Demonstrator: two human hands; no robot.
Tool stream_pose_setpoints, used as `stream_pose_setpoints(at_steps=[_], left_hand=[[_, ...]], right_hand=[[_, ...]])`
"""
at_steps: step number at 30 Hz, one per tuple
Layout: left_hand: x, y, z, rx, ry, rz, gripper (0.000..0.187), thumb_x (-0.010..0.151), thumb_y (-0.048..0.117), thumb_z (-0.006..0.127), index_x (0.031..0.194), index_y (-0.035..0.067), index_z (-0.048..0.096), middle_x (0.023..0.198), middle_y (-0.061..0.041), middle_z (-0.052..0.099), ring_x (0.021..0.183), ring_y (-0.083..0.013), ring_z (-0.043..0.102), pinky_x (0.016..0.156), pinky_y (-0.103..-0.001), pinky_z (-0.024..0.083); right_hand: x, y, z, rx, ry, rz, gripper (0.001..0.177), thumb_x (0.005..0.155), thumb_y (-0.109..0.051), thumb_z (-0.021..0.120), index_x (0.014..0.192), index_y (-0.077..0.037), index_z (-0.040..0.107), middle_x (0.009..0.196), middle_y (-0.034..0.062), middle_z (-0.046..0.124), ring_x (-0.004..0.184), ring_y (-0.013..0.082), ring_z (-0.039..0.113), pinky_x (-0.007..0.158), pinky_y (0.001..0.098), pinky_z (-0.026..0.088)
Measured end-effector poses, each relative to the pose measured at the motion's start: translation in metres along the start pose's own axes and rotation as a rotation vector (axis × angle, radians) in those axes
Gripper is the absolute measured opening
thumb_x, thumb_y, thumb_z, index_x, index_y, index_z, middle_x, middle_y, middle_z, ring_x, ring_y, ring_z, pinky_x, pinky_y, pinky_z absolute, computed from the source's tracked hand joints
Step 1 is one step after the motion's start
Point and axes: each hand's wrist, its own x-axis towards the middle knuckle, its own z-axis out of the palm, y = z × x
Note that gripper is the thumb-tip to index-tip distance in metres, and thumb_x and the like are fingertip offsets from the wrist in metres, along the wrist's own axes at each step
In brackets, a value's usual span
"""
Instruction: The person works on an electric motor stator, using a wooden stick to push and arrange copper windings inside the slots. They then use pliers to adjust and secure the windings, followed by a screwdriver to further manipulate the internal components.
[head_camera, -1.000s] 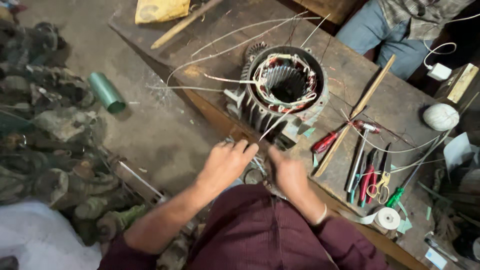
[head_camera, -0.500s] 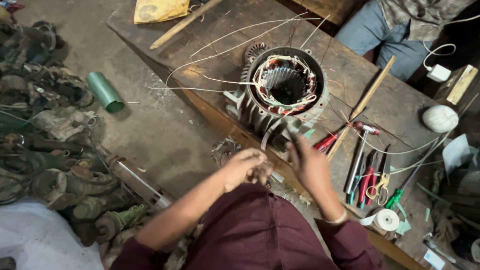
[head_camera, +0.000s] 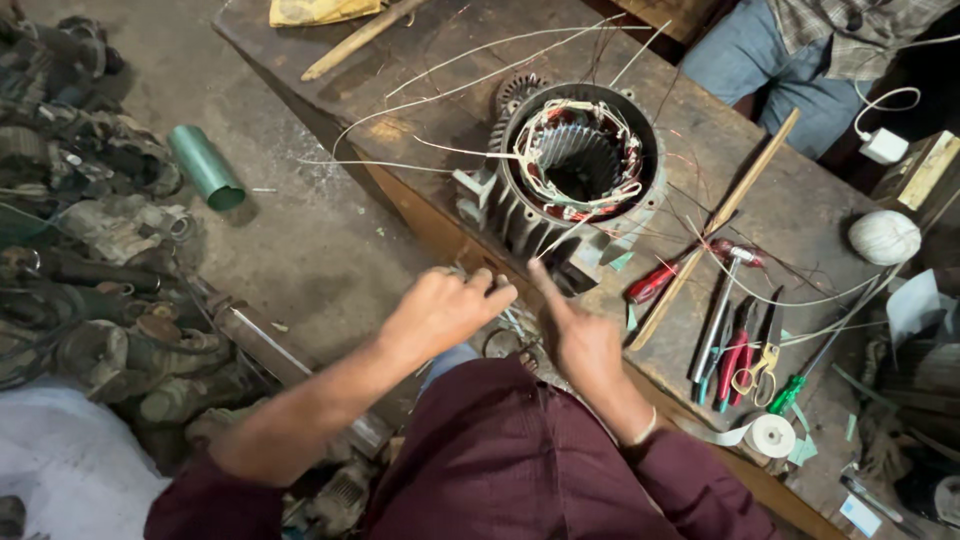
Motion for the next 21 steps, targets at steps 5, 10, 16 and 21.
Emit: stream_pose_setpoints(at_steps=[5, 10, 16, 21], left_hand=[[-0.003, 0.002, -0.002, -0.017, 0.078, -0.020, 0.024, 0.085, 0.015, 0.061, 0.109, 0.017, 0.063, 0.082, -0.004, 0.066, 0.054, -0.0185, 0.068, 0.053, -0.032, 0.053], [-0.004, 0.009, 0.003, -0.042, 0.055, -0.021, 0.024, 0.084, 0.015, 0.062, 0.108, 0.017, 0.063, 0.076, -0.002, 0.064, 0.061, -0.0194, 0.069, 0.057, -0.034, 0.054], [-0.001, 0.021, 0.020, -0.069, -0.012, -0.096, 0.015, 0.088, 0.014, 0.064, 0.103, 0.012, 0.061, 0.081, -0.004, 0.067, 0.075, -0.0202, 0.072, 0.064, -0.034, 0.055], [0.013, 0.034, 0.032, -1.058, -0.357, -0.564, 0.016, 0.087, 0.014, 0.063, 0.102, 0.013, 0.062, 0.083, -0.004, 0.068, 0.074, -0.0204, 0.072, 0.065, -0.035, 0.055]], right_hand=[[-0.007, 0.000, -0.002, 0.149, -0.115, 0.184, 0.073, 0.086, -0.012, 0.074, 0.153, -0.027, 0.049, 0.059, 0.0071, 0.063, 0.045, 0.0231, 0.061, 0.044, 0.0388, 0.047], [0.000, 0.000, -0.001, 0.216, 0.073, -0.139, 0.078, 0.079, -0.012, 0.072, 0.152, -0.023, 0.049, 0.081, 0.0142, 0.069, 0.059, 0.0310, 0.065, 0.054, 0.0403, 0.053], [0.000, -0.012, 0.002, 0.399, 0.166, -0.092, 0.075, 0.086, -0.001, 0.062, 0.154, -0.025, 0.045, 0.114, 0.0255, 0.071, 0.078, 0.0387, 0.072, 0.063, 0.0419, 0.058], [-0.005, 0.005, -0.014, 0.305, -0.143, 0.271, 0.064, 0.093, -0.013, 0.066, 0.153, -0.025, 0.048, 0.067, 0.0115, 0.072, 0.057, 0.0287, 0.073, 0.056, 0.0403, 0.058]])
